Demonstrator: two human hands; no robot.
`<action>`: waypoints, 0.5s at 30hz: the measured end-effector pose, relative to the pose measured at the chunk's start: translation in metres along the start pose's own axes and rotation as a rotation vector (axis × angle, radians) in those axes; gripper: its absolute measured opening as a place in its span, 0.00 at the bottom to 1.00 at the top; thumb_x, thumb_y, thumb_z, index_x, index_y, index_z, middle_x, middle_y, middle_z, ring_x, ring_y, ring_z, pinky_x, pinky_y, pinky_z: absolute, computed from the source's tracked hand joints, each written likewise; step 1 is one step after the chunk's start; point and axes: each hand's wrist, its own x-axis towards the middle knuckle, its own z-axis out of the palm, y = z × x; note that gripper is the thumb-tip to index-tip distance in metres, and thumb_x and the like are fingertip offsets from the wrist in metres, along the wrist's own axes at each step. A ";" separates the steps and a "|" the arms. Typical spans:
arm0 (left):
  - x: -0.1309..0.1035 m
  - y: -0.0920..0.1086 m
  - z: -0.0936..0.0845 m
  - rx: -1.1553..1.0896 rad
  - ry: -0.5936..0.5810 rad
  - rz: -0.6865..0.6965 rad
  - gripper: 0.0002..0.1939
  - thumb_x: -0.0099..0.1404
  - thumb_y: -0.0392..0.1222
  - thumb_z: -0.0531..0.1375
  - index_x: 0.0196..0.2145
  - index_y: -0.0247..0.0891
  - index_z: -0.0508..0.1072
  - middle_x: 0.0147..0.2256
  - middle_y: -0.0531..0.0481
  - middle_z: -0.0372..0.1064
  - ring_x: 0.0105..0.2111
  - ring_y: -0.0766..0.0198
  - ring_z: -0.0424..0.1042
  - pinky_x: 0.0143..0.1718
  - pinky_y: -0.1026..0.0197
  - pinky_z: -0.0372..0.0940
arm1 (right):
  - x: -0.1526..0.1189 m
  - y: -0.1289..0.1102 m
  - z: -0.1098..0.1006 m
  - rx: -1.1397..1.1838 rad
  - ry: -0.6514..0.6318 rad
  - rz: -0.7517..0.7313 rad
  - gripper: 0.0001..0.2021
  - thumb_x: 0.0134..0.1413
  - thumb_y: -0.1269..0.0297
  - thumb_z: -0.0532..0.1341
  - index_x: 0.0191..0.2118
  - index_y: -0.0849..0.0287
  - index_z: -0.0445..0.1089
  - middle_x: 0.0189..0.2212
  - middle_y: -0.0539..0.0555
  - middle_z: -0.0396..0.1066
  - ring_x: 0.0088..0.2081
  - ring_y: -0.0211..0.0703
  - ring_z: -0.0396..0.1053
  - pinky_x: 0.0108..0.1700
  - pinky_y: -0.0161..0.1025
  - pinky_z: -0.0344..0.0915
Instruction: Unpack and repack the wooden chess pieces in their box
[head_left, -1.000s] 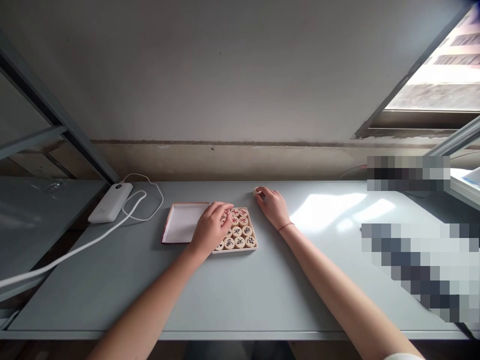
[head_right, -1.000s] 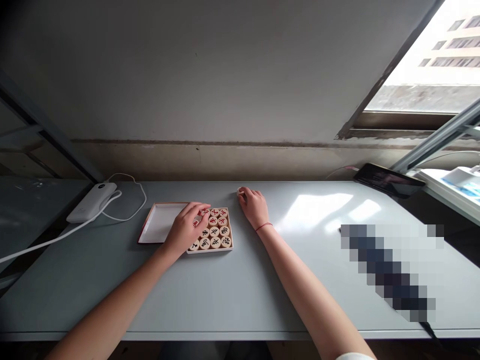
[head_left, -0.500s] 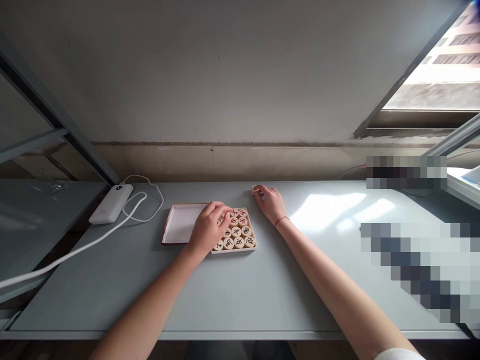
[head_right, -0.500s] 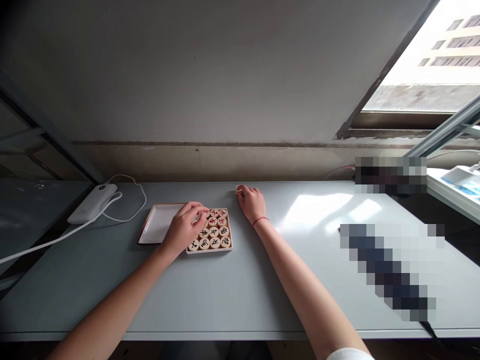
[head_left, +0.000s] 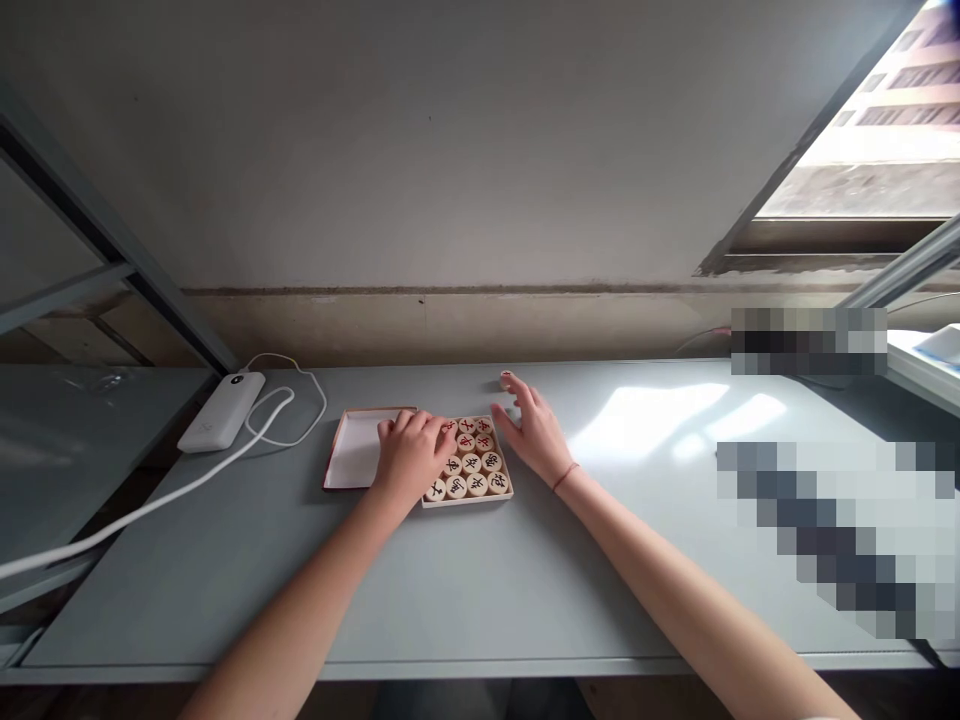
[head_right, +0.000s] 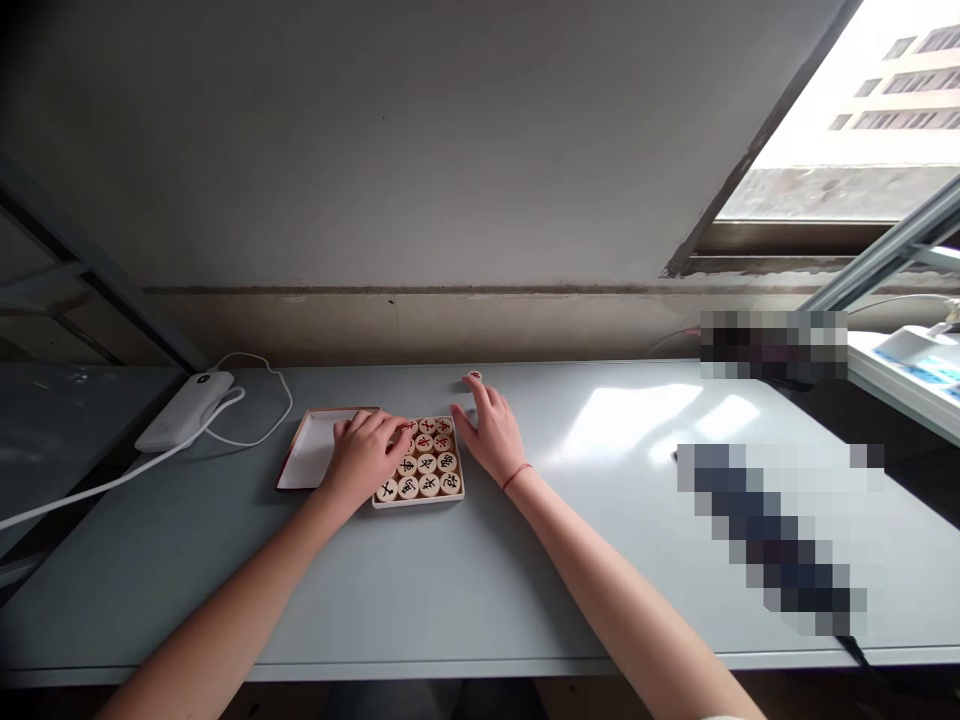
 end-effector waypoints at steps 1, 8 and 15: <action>0.000 0.000 0.000 0.004 -0.005 -0.005 0.09 0.65 0.42 0.56 0.35 0.40 0.75 0.34 0.46 0.76 0.39 0.53 0.68 0.38 0.53 0.54 | -0.005 -0.005 0.000 0.041 -0.027 0.036 0.22 0.61 0.53 0.51 0.57 0.55 0.58 0.45 0.60 0.71 0.45 0.52 0.69 0.45 0.49 0.65; 0.001 0.007 0.003 0.028 -0.041 -0.058 0.11 0.66 0.43 0.54 0.37 0.38 0.75 0.27 0.43 0.75 0.39 0.49 0.69 0.39 0.52 0.53 | -0.015 -0.027 0.004 0.091 -0.123 0.167 0.20 0.62 0.49 0.49 0.54 0.54 0.60 0.42 0.56 0.75 0.50 0.54 0.67 0.52 0.56 0.58; 0.004 0.011 0.008 0.000 -0.077 -0.064 0.11 0.67 0.39 0.53 0.41 0.37 0.74 0.35 0.44 0.75 0.37 0.56 0.72 0.41 0.54 0.58 | -0.014 -0.027 0.003 0.116 -0.159 0.181 0.20 0.63 0.49 0.48 0.53 0.54 0.61 0.42 0.56 0.75 0.51 0.54 0.65 0.54 0.56 0.56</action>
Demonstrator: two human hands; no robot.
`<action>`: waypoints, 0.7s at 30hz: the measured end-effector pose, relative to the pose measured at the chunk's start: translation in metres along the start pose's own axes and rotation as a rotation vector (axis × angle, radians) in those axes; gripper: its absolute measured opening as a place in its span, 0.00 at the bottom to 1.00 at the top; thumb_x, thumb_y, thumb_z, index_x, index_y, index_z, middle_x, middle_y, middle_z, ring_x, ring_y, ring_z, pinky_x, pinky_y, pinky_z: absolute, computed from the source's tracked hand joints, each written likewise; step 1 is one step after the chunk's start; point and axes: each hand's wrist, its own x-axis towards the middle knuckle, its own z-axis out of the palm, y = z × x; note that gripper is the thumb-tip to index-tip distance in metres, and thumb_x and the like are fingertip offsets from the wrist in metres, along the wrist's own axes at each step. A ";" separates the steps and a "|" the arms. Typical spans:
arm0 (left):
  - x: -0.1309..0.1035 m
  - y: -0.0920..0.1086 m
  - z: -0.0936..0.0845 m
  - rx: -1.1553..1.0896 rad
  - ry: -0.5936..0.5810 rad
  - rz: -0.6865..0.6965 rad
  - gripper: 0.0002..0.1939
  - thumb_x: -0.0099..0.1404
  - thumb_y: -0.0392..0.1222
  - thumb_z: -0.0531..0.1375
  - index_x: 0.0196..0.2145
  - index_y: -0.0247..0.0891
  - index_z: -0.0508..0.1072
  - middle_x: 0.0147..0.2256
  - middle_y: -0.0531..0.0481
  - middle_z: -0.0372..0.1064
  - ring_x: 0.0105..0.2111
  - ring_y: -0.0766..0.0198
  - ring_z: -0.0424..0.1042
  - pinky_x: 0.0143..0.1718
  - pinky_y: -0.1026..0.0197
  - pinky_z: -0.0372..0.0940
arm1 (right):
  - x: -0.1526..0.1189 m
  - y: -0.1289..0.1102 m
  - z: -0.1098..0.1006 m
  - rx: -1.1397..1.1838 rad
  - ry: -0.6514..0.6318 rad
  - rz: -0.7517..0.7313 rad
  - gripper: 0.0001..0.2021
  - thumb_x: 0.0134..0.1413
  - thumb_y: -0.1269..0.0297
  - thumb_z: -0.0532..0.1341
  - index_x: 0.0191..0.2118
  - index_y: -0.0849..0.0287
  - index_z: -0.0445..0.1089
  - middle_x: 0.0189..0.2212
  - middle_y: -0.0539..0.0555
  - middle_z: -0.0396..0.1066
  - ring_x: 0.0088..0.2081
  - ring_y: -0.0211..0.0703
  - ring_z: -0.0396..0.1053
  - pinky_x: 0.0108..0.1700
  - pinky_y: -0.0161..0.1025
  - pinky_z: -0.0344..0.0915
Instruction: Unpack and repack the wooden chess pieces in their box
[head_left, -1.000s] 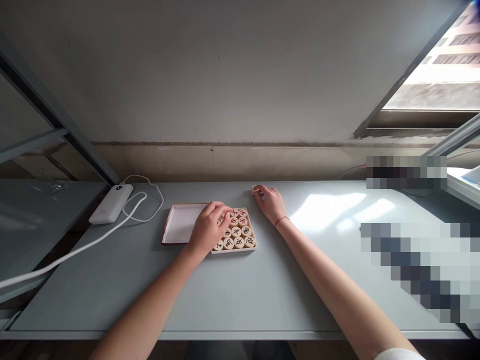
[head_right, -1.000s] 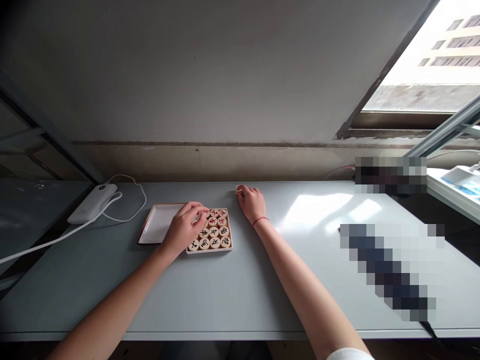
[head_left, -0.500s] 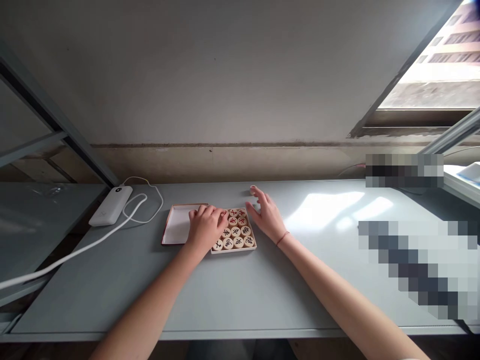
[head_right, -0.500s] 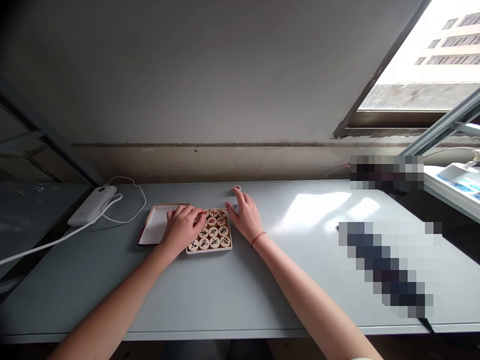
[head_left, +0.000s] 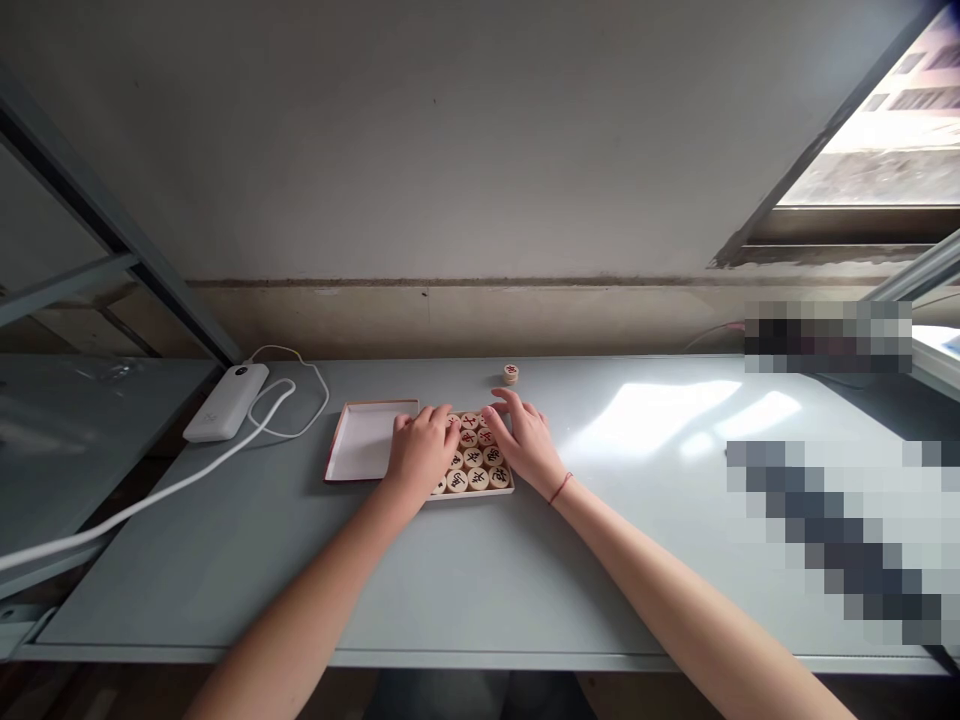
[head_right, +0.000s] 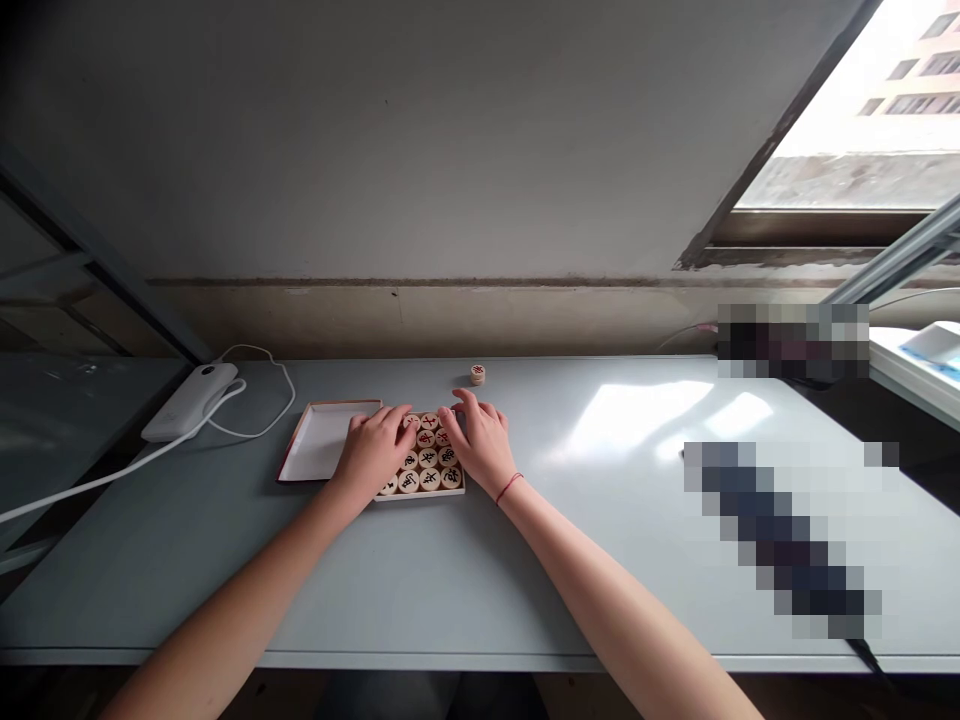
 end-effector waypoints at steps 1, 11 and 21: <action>0.001 0.000 0.000 -0.011 -0.016 0.006 0.10 0.67 0.38 0.53 0.41 0.37 0.73 0.36 0.44 0.75 0.38 0.56 0.72 0.41 0.55 0.59 | 0.000 0.000 0.000 0.008 -0.001 0.006 0.20 0.63 0.49 0.48 0.53 0.54 0.61 0.42 0.56 0.75 0.51 0.54 0.65 0.54 0.56 0.55; 0.003 0.002 -0.016 -0.549 0.143 0.038 0.09 0.66 0.40 0.56 0.44 0.40 0.71 0.41 0.49 0.72 0.37 0.64 0.72 0.43 0.61 0.67 | -0.006 -0.015 -0.002 0.066 0.166 -0.465 0.14 0.57 0.63 0.58 0.49 0.54 0.64 0.43 0.57 0.72 0.43 0.48 0.70 0.45 0.45 0.68; -0.001 0.005 -0.017 -1.036 0.100 -0.208 0.12 0.64 0.45 0.59 0.43 0.41 0.75 0.42 0.49 0.70 0.38 0.65 0.73 0.44 0.61 0.70 | 0.009 0.009 -0.020 -0.012 0.310 -0.344 0.06 0.59 0.63 0.56 0.41 0.55 0.66 0.36 0.54 0.74 0.36 0.43 0.71 0.38 0.39 0.68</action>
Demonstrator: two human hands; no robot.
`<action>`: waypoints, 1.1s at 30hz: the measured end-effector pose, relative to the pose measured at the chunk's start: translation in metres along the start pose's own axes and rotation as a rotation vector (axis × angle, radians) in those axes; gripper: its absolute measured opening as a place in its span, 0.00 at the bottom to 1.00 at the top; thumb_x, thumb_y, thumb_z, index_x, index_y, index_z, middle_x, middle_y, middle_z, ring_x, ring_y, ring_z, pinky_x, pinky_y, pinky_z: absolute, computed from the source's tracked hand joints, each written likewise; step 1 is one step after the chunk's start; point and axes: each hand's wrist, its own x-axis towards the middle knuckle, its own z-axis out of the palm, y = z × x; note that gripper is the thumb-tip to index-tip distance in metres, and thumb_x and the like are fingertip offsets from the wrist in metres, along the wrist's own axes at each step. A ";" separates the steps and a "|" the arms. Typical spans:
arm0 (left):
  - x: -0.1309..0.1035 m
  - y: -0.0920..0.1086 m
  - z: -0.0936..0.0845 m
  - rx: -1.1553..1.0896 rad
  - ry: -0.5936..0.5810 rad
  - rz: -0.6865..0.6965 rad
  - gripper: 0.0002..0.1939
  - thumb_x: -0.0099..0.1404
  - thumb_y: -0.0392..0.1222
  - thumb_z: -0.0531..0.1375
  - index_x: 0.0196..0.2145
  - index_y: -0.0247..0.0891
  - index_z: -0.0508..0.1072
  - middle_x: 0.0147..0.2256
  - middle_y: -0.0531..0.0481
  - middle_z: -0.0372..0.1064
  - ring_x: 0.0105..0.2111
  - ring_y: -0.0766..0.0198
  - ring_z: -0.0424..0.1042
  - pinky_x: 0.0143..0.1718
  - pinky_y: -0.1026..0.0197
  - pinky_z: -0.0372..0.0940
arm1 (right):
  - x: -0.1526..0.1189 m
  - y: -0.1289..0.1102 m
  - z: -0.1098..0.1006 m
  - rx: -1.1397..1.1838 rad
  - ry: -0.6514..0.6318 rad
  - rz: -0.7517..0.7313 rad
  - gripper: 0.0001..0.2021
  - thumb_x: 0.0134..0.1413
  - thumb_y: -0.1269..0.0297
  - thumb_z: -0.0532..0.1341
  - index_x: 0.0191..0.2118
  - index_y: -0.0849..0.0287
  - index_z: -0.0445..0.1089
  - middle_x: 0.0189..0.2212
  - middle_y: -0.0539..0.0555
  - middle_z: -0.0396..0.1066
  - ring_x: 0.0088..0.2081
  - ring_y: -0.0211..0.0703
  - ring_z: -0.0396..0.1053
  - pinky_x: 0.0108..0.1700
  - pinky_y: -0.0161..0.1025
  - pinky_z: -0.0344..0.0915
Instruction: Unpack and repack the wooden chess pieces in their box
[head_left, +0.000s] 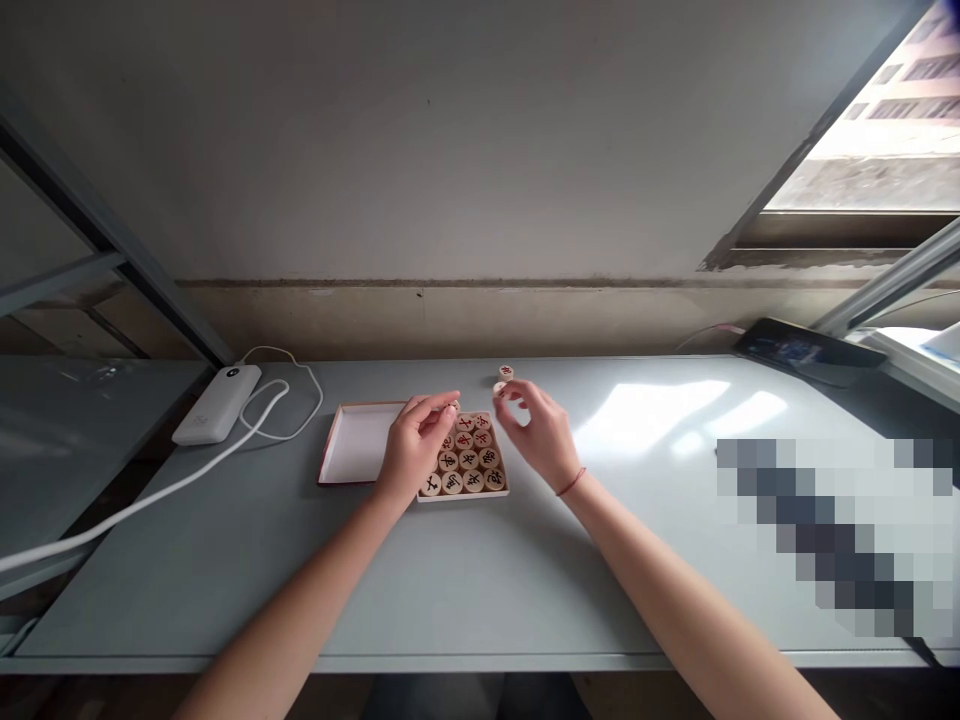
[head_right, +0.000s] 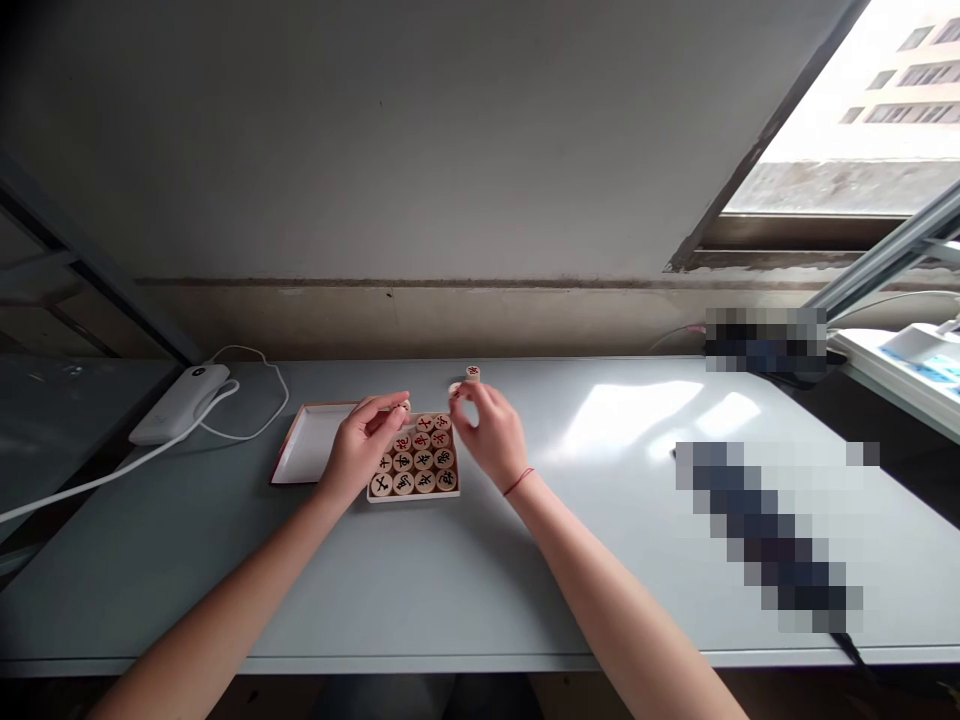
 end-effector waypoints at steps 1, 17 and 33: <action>0.001 -0.001 -0.001 -0.009 0.010 -0.040 0.13 0.62 0.45 0.60 0.44 0.41 0.75 0.42 0.48 0.70 0.37 0.66 0.73 0.43 0.62 0.70 | 0.002 0.011 -0.002 -0.048 0.005 0.054 0.06 0.59 0.62 0.55 0.39 0.55 0.67 0.35 0.54 0.75 0.36 0.44 0.71 0.37 0.40 0.67; 0.001 0.006 -0.001 0.022 -0.025 -0.232 0.18 0.59 0.43 0.61 0.48 0.40 0.72 0.42 0.47 0.71 0.39 0.64 0.71 0.44 0.60 0.68 | -0.001 0.066 0.003 -0.445 -0.245 0.171 0.19 0.62 0.59 0.49 0.52 0.55 0.70 0.41 0.60 0.70 0.40 0.51 0.63 0.43 0.44 0.61; -0.003 0.002 0.000 0.370 -0.052 0.121 0.12 0.62 0.43 0.60 0.44 0.42 0.72 0.36 0.50 0.70 0.32 0.65 0.71 0.39 0.61 0.69 | 0.008 0.025 -0.007 -0.183 -0.102 -0.053 0.13 0.61 0.60 0.53 0.48 0.56 0.68 0.42 0.59 0.72 0.44 0.51 0.67 0.46 0.48 0.64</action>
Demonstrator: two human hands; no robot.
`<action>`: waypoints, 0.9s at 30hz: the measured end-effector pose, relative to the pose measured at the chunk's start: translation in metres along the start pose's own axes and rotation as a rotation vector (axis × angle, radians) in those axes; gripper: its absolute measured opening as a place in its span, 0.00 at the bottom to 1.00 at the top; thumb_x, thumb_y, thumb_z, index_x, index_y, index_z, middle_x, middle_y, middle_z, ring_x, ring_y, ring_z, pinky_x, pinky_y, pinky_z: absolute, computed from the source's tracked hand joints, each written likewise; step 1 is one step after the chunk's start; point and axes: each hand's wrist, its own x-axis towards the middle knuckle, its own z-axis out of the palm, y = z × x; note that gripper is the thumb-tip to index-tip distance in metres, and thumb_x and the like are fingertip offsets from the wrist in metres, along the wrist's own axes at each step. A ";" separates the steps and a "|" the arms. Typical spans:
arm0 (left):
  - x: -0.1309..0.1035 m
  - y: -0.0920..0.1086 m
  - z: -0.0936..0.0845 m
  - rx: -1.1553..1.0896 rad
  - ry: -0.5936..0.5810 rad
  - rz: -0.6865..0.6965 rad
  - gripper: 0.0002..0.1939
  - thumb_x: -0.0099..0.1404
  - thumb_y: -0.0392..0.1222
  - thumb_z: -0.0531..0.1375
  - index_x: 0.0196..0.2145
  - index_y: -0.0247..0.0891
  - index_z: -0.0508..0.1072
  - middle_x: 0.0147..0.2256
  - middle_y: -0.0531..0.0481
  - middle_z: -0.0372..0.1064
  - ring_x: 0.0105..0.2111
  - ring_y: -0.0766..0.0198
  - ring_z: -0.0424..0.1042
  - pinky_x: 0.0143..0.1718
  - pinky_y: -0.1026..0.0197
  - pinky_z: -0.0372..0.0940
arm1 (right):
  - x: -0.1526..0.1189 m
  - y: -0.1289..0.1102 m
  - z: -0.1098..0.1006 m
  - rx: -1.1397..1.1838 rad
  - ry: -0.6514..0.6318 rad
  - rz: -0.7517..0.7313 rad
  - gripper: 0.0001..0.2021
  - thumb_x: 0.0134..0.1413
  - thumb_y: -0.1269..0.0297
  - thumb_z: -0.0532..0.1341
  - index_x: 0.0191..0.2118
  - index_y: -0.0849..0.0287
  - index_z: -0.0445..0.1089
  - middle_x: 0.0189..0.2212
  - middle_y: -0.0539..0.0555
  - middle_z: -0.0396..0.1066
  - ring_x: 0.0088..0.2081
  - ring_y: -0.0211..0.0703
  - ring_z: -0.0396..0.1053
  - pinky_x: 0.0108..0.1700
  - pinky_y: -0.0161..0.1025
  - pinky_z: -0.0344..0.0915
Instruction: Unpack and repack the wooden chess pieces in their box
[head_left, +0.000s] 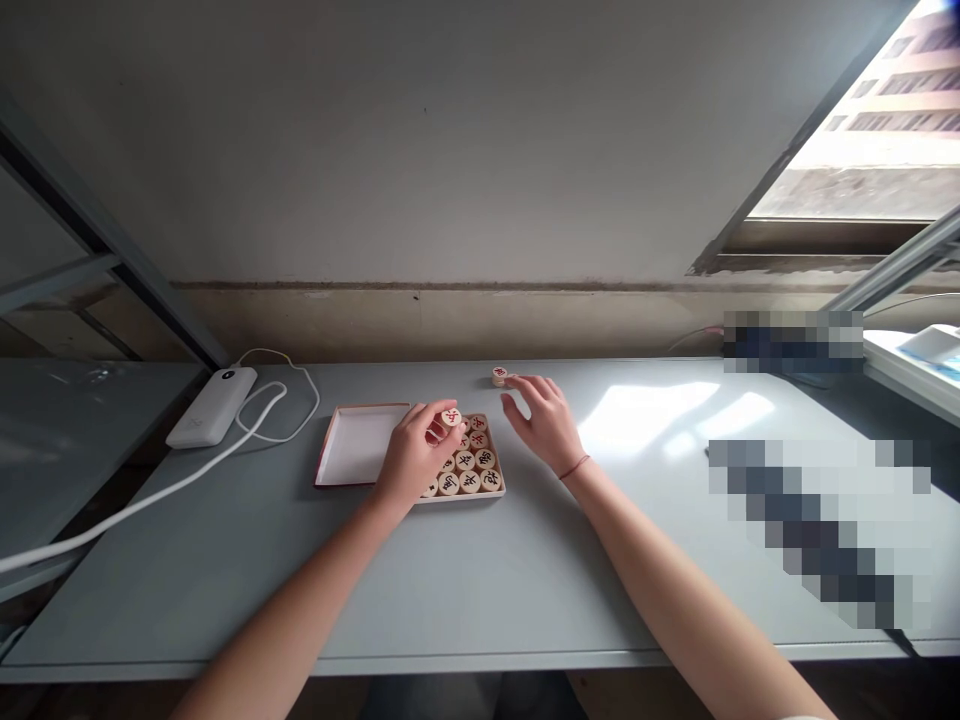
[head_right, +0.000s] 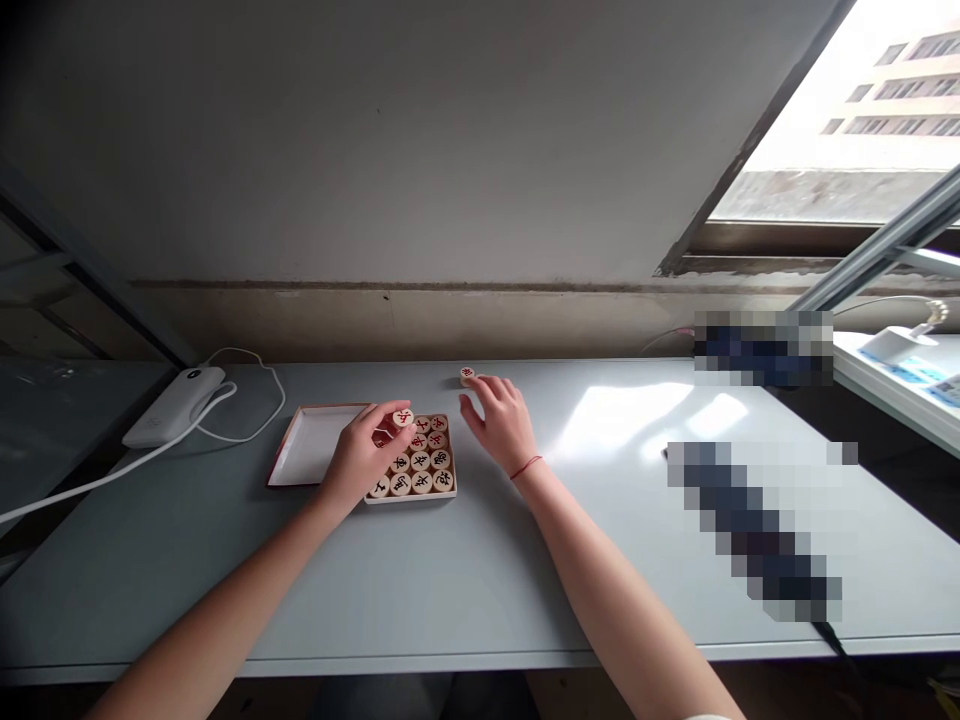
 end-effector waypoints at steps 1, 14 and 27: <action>-0.001 -0.001 0.000 0.046 0.011 0.049 0.12 0.63 0.43 0.60 0.44 0.42 0.72 0.37 0.50 0.70 0.32 0.65 0.71 0.38 0.61 0.68 | 0.000 -0.011 -0.003 0.082 -0.005 -0.052 0.12 0.61 0.60 0.53 0.47 0.55 0.68 0.41 0.58 0.73 0.43 0.49 0.68 0.46 0.47 0.65; -0.005 -0.007 0.008 0.240 -0.001 0.341 0.18 0.66 0.36 0.56 0.54 0.41 0.65 0.37 0.49 0.71 0.36 0.63 0.72 0.41 0.60 0.67 | 0.000 -0.041 -0.002 0.317 0.060 -0.088 0.05 0.57 0.67 0.58 0.40 0.55 0.67 0.36 0.54 0.73 0.37 0.42 0.69 0.40 0.39 0.67; -0.005 -0.006 0.009 0.225 -0.038 0.258 0.14 0.67 0.36 0.52 0.48 0.41 0.70 0.38 0.49 0.72 0.36 0.64 0.73 0.41 0.61 0.68 | 0.007 0.056 0.031 -0.094 -0.068 0.219 0.11 0.59 0.63 0.53 0.42 0.56 0.70 0.39 0.57 0.75 0.39 0.50 0.67 0.41 0.44 0.62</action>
